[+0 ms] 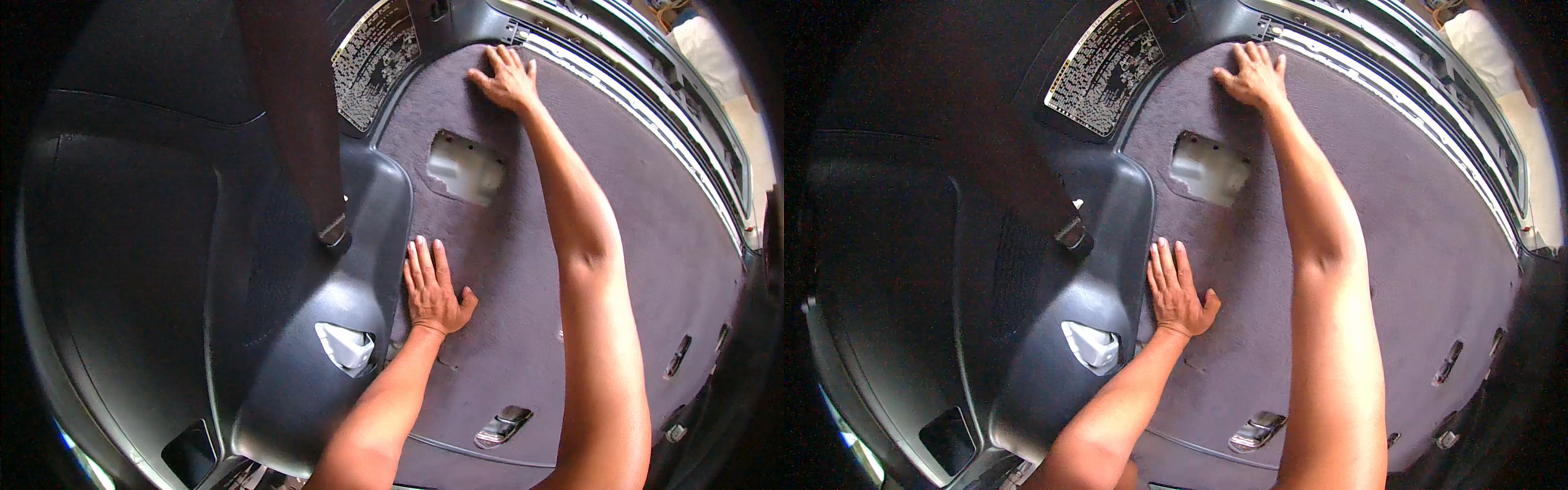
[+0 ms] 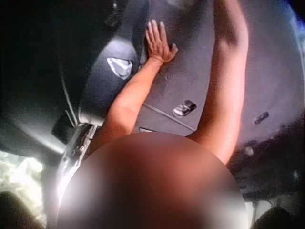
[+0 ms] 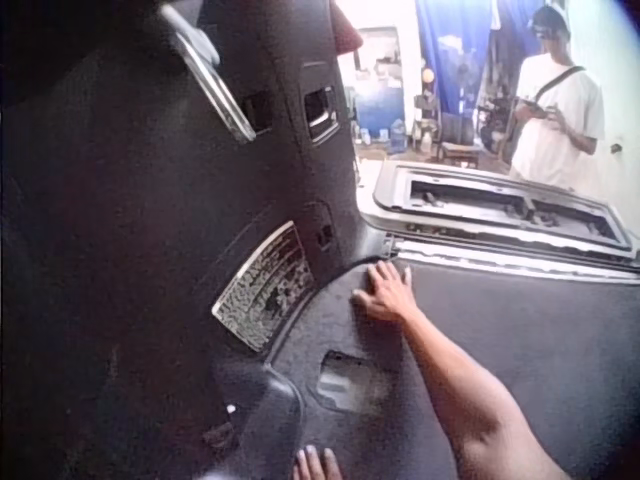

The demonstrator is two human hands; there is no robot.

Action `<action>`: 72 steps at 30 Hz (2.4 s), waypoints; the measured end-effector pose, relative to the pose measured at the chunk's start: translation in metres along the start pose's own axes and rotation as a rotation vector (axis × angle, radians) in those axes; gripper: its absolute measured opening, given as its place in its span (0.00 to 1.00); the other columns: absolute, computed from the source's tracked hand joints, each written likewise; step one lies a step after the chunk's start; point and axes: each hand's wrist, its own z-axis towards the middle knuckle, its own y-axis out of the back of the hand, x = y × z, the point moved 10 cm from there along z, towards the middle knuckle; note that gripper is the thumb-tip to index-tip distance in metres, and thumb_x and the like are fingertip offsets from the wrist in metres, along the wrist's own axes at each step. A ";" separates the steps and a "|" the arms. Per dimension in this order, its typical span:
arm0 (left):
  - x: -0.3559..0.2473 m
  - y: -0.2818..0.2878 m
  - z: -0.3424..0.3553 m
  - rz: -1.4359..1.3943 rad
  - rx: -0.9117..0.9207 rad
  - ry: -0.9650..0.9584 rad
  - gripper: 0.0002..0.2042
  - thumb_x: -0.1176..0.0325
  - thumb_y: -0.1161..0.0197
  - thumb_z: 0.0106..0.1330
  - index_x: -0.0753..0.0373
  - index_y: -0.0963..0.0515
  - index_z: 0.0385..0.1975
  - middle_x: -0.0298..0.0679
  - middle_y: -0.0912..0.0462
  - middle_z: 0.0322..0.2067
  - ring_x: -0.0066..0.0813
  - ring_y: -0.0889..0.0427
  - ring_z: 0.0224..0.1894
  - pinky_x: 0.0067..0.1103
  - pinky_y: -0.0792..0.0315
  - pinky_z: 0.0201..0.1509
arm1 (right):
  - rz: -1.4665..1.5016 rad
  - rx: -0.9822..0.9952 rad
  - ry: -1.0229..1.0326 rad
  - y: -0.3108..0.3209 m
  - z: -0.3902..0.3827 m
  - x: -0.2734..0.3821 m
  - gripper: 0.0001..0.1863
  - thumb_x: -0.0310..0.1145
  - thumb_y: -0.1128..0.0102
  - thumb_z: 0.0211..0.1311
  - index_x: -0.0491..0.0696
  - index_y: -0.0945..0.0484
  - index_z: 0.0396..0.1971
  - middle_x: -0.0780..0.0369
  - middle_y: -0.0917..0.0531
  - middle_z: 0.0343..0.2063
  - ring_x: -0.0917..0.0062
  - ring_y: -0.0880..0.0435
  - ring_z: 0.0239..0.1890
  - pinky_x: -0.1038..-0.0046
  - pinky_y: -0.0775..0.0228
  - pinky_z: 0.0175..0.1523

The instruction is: The person installs a large gray carpeted headliner into the trunk of a white car. They align the headliner with the trunk frame, press it into place, and secure it by hand along the edges and around cutouts. Another person assists by holding and adjusting the headliner from the opposite side.

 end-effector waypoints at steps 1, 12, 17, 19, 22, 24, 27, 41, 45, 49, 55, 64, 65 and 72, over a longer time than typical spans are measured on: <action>0.000 -0.001 0.001 -0.002 0.023 0.013 0.48 0.48 0.46 0.59 0.72 0.50 0.76 0.65 0.55 0.76 0.63 0.56 0.79 0.50 0.58 0.79 | 0.168 -0.007 0.023 0.009 -0.025 0.005 0.45 0.67 0.46 0.64 0.54 0.38 0.75 0.54 0.41 0.76 0.62 0.48 0.80 0.44 0.66 0.79; -0.005 0.013 0.007 -0.062 -0.077 -0.033 0.45 0.55 0.40 0.55 0.74 0.44 0.73 0.68 0.51 0.74 0.65 0.52 0.77 0.49 0.53 0.79 | -0.004 -0.142 0.081 -0.003 -0.172 0.011 0.28 0.53 0.52 0.74 0.72 0.35 0.73 0.61 0.40 0.77 0.64 0.46 0.79 0.36 0.64 0.76; -0.016 0.059 0.129 0.029 -0.379 -0.269 0.33 0.62 0.44 0.69 0.66 0.41 0.73 0.59 0.41 0.73 0.59 0.40 0.73 0.45 0.43 0.76 | 0.119 -0.213 0.009 0.004 -0.167 0.003 0.30 0.48 0.45 0.71 0.65 0.35 0.72 0.62 0.36 0.75 0.68 0.40 0.77 0.40 0.58 0.76; 0.003 0.046 0.189 0.167 -0.361 -0.291 0.33 0.57 0.45 0.72 0.63 0.41 0.74 0.56 0.40 0.73 0.59 0.38 0.73 0.45 0.40 0.74 | 0.075 -0.286 0.039 0.008 -0.169 0.005 0.29 0.47 0.46 0.72 0.63 0.33 0.71 0.64 0.34 0.73 0.69 0.37 0.76 0.39 0.55 0.75; 0.031 0.006 0.242 0.278 -0.233 -0.333 0.34 0.51 0.46 0.74 0.60 0.44 0.76 0.56 0.39 0.72 0.60 0.37 0.72 0.45 0.35 0.70 | -0.015 -0.315 0.061 0.002 -0.166 0.005 0.28 0.50 0.47 0.73 0.64 0.30 0.70 0.64 0.32 0.72 0.70 0.35 0.75 0.41 0.52 0.74; 0.043 -0.008 0.260 0.307 -0.168 -0.313 0.33 0.53 0.49 0.76 0.56 0.48 0.77 0.56 0.41 0.73 0.60 0.34 0.70 0.44 0.33 0.71 | -0.033 -0.318 0.073 0.000 -0.164 0.005 0.28 0.53 0.48 0.73 0.61 0.29 0.69 0.61 0.31 0.72 0.70 0.35 0.74 0.40 0.52 0.73; 0.050 -0.011 0.268 0.328 -0.051 -0.209 0.34 0.51 0.54 0.76 0.50 0.52 0.79 0.54 0.47 0.76 0.60 0.42 0.75 0.44 0.42 0.76 | 0.084 -0.260 0.071 -0.001 -0.162 0.006 0.26 0.47 0.48 0.72 0.56 0.28 0.67 0.57 0.28 0.69 0.64 0.36 0.74 0.38 0.50 0.72; 0.035 0.004 0.250 0.235 0.032 -0.080 0.38 0.48 0.55 0.74 0.56 0.57 0.79 0.55 0.55 0.78 0.57 0.55 0.79 0.45 0.54 0.81 | 0.027 -0.148 0.033 0.001 -0.162 0.013 0.31 0.48 0.53 0.74 0.55 0.38 0.74 0.57 0.38 0.75 0.62 0.44 0.78 0.40 0.58 0.77; -0.021 0.019 0.137 0.053 -0.133 -0.150 0.44 0.38 0.51 0.73 0.75 0.43 0.73 0.70 0.44 0.71 0.65 0.41 0.74 0.48 0.50 0.78 | 0.024 -0.116 0.005 0.008 -0.162 0.016 0.32 0.49 0.52 0.73 0.56 0.38 0.74 0.57 0.38 0.75 0.62 0.44 0.78 0.40 0.58 0.77; -0.019 -0.011 0.058 -0.013 -0.068 -0.312 0.46 0.38 0.46 0.69 0.71 0.46 0.75 0.64 0.50 0.75 0.59 0.53 0.79 0.47 0.58 0.80 | 0.034 -0.099 0.013 -0.009 -0.160 0.008 0.33 0.50 0.52 0.73 0.57 0.39 0.75 0.57 0.39 0.76 0.63 0.44 0.78 0.41 0.59 0.78; -0.016 -0.004 0.057 -0.005 -0.145 -0.370 0.48 0.36 0.43 0.66 0.70 0.47 0.76 0.61 0.50 0.76 0.57 0.51 0.79 0.46 0.58 0.80 | 0.322 -0.138 0.006 0.006 -0.165 0.003 0.35 0.53 0.51 0.74 0.52 0.40 0.75 0.54 0.40 0.76 0.59 0.46 0.79 0.47 0.62 0.80; -0.019 -0.008 0.052 0.057 -0.253 -0.486 0.50 0.31 0.45 0.64 0.67 0.45 0.75 0.60 0.47 0.75 0.56 0.52 0.79 0.47 0.59 0.80 | 0.076 -0.039 -0.199 0.021 -0.439 0.019 0.40 0.57 0.46 0.67 0.56 0.39 0.76 0.55 0.43 0.77 0.58 0.49 0.80 0.36 0.65 0.76; -0.016 -0.012 0.058 0.097 -0.205 -0.457 0.50 0.31 0.45 0.64 0.67 0.45 0.76 0.61 0.48 0.75 0.56 0.52 0.79 0.46 0.59 0.80 | 0.062 -0.106 -0.182 0.020 -0.443 0.020 0.40 0.58 0.48 0.68 0.57 0.40 0.76 0.56 0.44 0.78 0.59 0.50 0.80 0.37 0.65 0.76; -0.017 0.019 0.007 0.301 0.307 -0.584 0.41 0.44 0.46 0.73 0.67 0.47 0.76 0.61 0.51 0.76 0.54 0.54 0.80 0.40 0.56 0.82 | 0.140 -0.243 -0.189 0.028 -0.443 0.018 0.42 0.61 0.48 0.66 0.58 0.40 0.76 0.58 0.44 0.78 0.61 0.50 0.80 0.39 0.68 0.78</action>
